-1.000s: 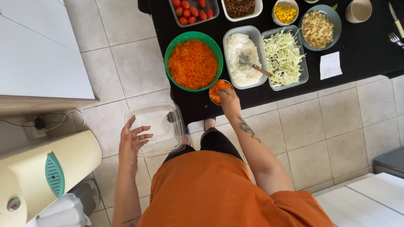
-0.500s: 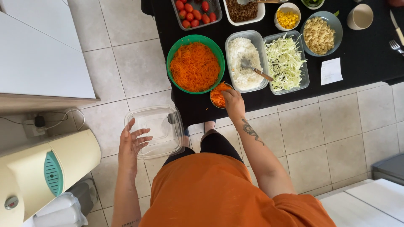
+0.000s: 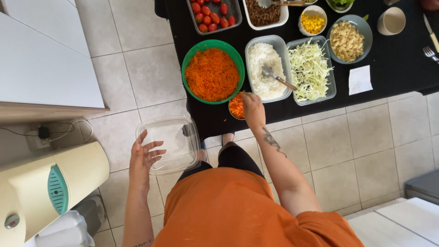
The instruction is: The person assembles a salad in a clear plastic container. They first scoop shredded carrots from a large green bowl into a small cup, then transfer the carrots into the container. Next, they tear lettuce leaves by hand and add them to the container on top of the carrots.
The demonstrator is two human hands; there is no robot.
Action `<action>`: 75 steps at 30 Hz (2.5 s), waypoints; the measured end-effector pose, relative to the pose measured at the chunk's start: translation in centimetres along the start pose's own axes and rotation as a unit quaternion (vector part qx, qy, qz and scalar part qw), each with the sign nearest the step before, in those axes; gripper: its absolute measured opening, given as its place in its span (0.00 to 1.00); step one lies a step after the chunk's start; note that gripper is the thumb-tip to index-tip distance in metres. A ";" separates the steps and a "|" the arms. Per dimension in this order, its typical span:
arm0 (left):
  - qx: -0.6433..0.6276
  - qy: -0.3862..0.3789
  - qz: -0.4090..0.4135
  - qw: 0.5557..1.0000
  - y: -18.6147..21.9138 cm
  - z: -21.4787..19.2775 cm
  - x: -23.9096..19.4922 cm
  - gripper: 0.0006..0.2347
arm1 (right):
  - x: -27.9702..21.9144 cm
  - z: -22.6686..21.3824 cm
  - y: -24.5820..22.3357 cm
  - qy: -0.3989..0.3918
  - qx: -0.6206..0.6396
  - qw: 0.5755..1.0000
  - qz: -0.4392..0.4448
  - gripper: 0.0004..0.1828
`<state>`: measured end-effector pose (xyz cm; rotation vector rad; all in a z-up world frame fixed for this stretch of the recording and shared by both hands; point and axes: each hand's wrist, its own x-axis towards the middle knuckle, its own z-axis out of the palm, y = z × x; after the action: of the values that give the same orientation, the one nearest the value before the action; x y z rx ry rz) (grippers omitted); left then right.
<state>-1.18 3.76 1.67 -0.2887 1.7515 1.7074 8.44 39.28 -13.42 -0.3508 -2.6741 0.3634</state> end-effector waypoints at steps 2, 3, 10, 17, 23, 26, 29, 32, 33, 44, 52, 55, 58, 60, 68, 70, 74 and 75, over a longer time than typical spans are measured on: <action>0.000 -0.001 0.001 1.000 -0.2 -0.1 0.3 0.25 | -0.3 0.8 0.0 -0.011 -0.007 1.000 0.002 0.10; 0.000 -0.002 0.000 1.000 -0.4 -0.1 0.4 0.26 | -0.6 1.1 -0.1 -0.023 -0.013 1.000 0.006 0.10; 0.002 0.001 0.002 1.000 -0.1 -0.1 0.1 0.26 | -1.7 0.7 -1.3 -0.049 -0.023 0.998 -0.016 0.16; -0.002 0.003 0.003 1.000 0.1 0.0 0.2 0.25 | -3.5 0.6 -1.8 -0.081 -0.029 0.996 -0.029 0.18; 0.001 -0.001 0.002 1.000 0.5 0.2 0.6 0.25 | -5.1 0.6 -0.9 -0.075 -0.039 0.996 -0.030 0.19; 0.002 -0.005 -0.007 1.000 0.3 0.2 0.4 0.26 | -5.7 0.5 -0.4 -0.077 -0.041 0.996 -0.012 0.20; -0.001 -0.007 -0.001 1.000 0.5 0.3 1.1 0.26 | -3.8 0.9 0.9 -0.053 -0.031 0.998 -0.002 0.20; 0.003 -0.010 -0.010 1.000 0.1 0.2 0.7 0.26 | -2.0 0.2 0.4 -0.048 -0.035 0.998 0.008 0.18; 0.003 -0.013 -0.005 1.000 0.2 0.2 0.8 0.26 | -0.7 -0.1 0.3 -0.046 -0.051 0.998 0.006 0.16; 0.007 0.002 -0.001 1.000 0.2 -0.1 0.1 0.25 | 0.6 -0.1 -0.2 -0.088 -0.076 0.993 -0.014 0.18; -0.004 0.003 -0.002 1.000 0.0 -0.2 0.1 0.24 | -1.5 -0.7 -0.7 -0.066 -0.045 0.997 -0.025 0.14; 0.000 -0.005 0.000 1.000 -0.1 0.0 0.2 0.24 | -3.5 0.3 -0.5 -0.091 -0.013 0.996 0.006 0.14; 0.002 -0.004 -0.001 1.000 0.1 0.2 0.1 0.24 | -4.4 0.4 -0.9 -0.092 -0.017 0.996 -0.002 0.16; 0.002 -0.008 0.001 1.000 0.2 0.4 0.3 0.24 | -4.6 0.3 -0.9 -0.093 -0.008 0.996 0.014 0.18; 0.005 -0.013 0.003 1.000 0.2 0.5 0.0 0.24 | -2.8 -0.2 0.0 -0.022 -0.067 0.996 0.058 0.09; 0.006 -0.013 0.001 1.000 0.3 0.6 -0.2 0.24 | -2.7 0.0 0.0 -0.021 -0.088 0.995 0.041 0.04; 0.007 -0.007 0.000 1.000 0.1 0.2 -0.2 0.25 | -2.8 -0.2 -0.1 -0.054 -0.087 0.993 0.061 0.17; 0.007 -0.006 0.000 1.000 -0.1 0.1 -0.2 0.25 | -3.0 -0.5 -0.1 -0.049 -0.106 0.990 0.075 0.16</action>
<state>-0.92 3.78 1.72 -0.2710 1.7531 1.6936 11.26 38.40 -14.03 -0.6160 -2.7971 0.1435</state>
